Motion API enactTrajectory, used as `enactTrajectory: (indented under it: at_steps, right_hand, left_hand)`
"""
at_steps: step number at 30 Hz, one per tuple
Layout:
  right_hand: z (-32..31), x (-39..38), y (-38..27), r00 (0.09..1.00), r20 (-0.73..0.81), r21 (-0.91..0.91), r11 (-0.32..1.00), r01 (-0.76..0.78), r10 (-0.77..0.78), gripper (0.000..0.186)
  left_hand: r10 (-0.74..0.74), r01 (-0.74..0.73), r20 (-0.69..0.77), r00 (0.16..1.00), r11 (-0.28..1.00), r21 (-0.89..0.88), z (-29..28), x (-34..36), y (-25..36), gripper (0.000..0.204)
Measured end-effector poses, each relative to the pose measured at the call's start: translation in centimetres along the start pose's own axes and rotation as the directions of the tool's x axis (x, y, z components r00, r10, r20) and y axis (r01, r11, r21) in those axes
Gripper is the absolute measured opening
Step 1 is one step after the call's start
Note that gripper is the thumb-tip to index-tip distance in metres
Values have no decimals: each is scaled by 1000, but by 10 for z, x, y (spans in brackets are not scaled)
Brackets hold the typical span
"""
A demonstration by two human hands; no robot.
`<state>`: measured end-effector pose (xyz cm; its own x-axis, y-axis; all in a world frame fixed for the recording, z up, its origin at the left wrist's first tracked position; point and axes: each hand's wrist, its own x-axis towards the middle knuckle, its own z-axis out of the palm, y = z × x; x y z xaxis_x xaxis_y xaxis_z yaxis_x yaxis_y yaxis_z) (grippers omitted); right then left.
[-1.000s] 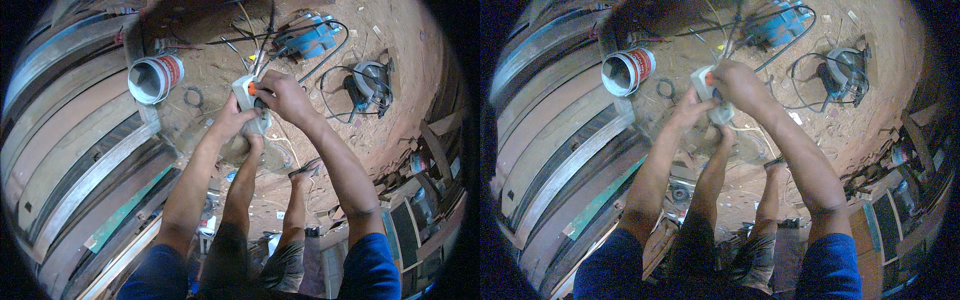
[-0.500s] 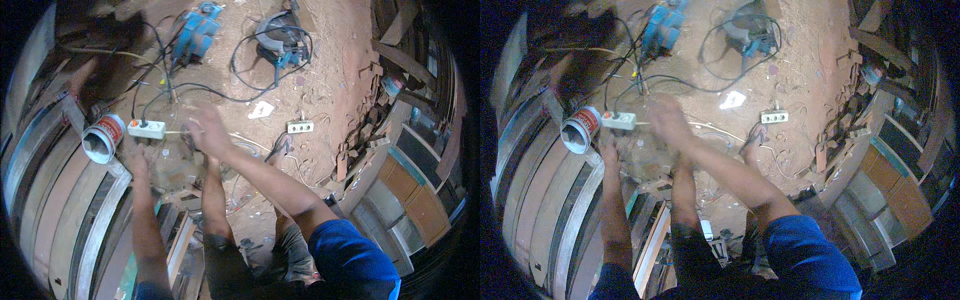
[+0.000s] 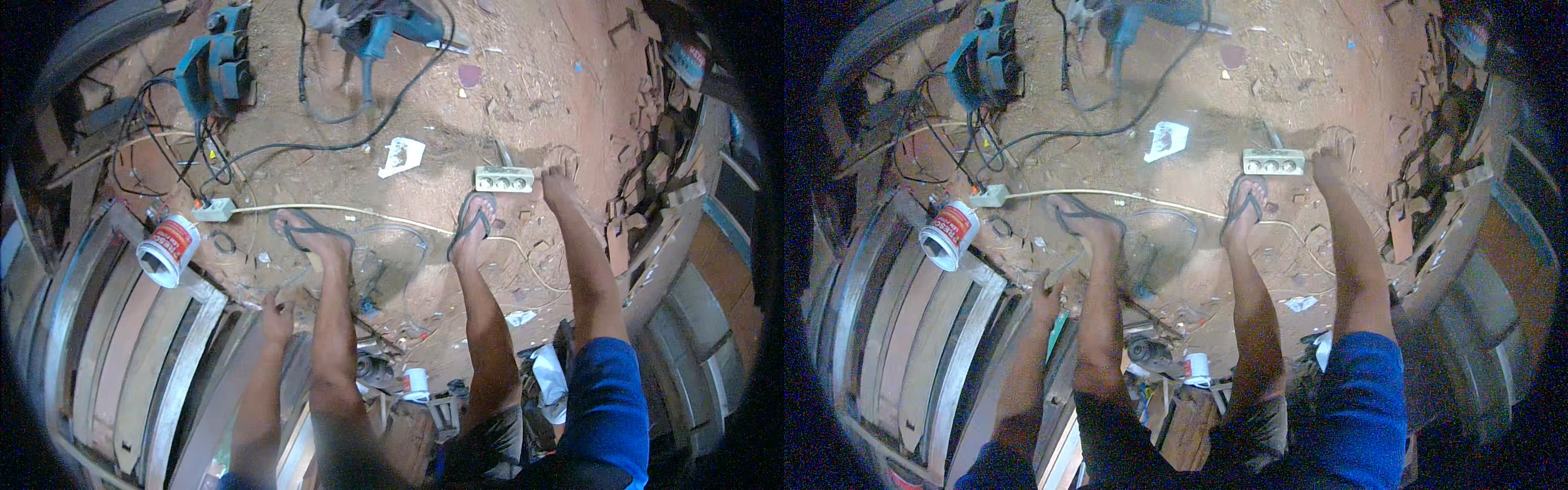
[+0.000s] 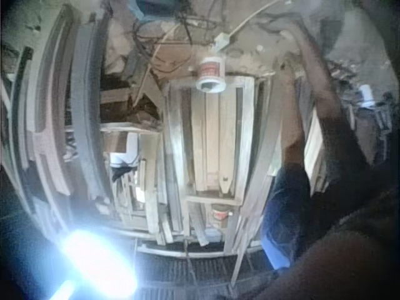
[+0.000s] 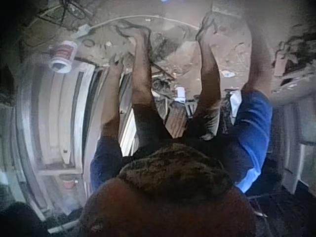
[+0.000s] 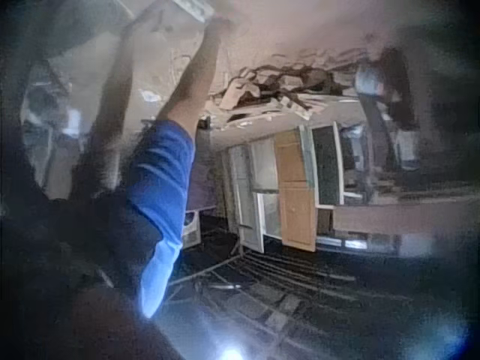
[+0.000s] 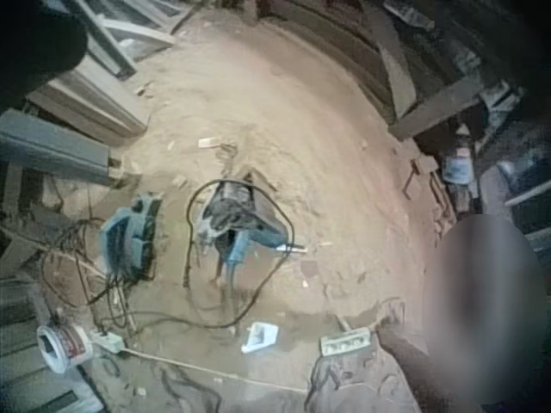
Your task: The person uses a circular saw to cut a long wooden plank on a workbench. They then move the cut piece aside and use a handheld electric planer to smooth the surface of the remaining plank. The person handles various pieces of wood and tools in a cluttered workshop environment.
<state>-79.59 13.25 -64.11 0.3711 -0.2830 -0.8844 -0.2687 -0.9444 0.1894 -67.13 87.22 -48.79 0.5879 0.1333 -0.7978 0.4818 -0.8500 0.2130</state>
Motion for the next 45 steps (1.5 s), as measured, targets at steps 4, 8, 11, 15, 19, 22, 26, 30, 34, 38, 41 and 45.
enactTrajectory:
  at_steps: [4, 8, 11, 15, 19, 22, 26, 30, 34, 38, 41, 45]
  right_hand:
    - [149, -111, 89, 936, -326, 112, 989, -98, 130, 37]
    - [268, -232, 118, 963, 96, 132, 956, -263, 251, 37]
    - [307, -275, 97, 938, 319, -91, 990, -108, 132, 37]
    - [238, -267, 36, 987, -161, 667, 740, 87, 29, 34]
    - [78, -283, 11, 908, -397, 883, 327, 338, 136, 38]
    - [-23, -306, 38, 968, -208, 969, 167, 184, 139, 34]
    - [-121, -343, 103, 946, -262, 964, 15, 264, 191, 30]
    - [-182, -391, 188, 900, -322, 947, 93, 309, 293, 27]
    - [-302, -476, 276, 803, -466, 884, 235, 404, 371, 28]
    - [-380, -501, 369, 534, -667, 740, 380, 555, 519, 35]
    - [-435, -536, 447, 218, -747, 641, 593, 488, 628, 37]
    - [-494, -584, 531, 29, -657, 735, 631, 248, 753, 43]
  left_hand:
    - [33, -26, 73, 997, 994, -104, 50, 8, 74, 49]
    - [87, -66, 141, 986, 986, -152, 71, -13, 156, 48]
    - [126, -108, 126, 984, 985, -138, 77, -38, 209, 45]
    - [135, -107, 187, 973, 982, -153, 57, -83, 276, 42]
    - [336, -337, 111, 935, 941, -3, 28, -134, 309, 33]
    - [302, -320, 125, 945, 934, 161, -11, -197, 386, 42]
    - [214, -175, 124, 969, 947, -268, -49, -260, 431, 46]
    - [226, -158, 114, 967, 892, -424, -83, -308, 465, 40]
    - [117, -55, 141, 983, 922, -383, -110, -325, 458, 38]
    - [-77, 128, 138, 987, 904, -408, -114, -319, 455, 38]
    - [-206, 275, 212, 955, 884, -377, -87, -293, 477, 37]
    - [-114, 181, 236, 965, 942, -284, -49, -255, 554, 37]
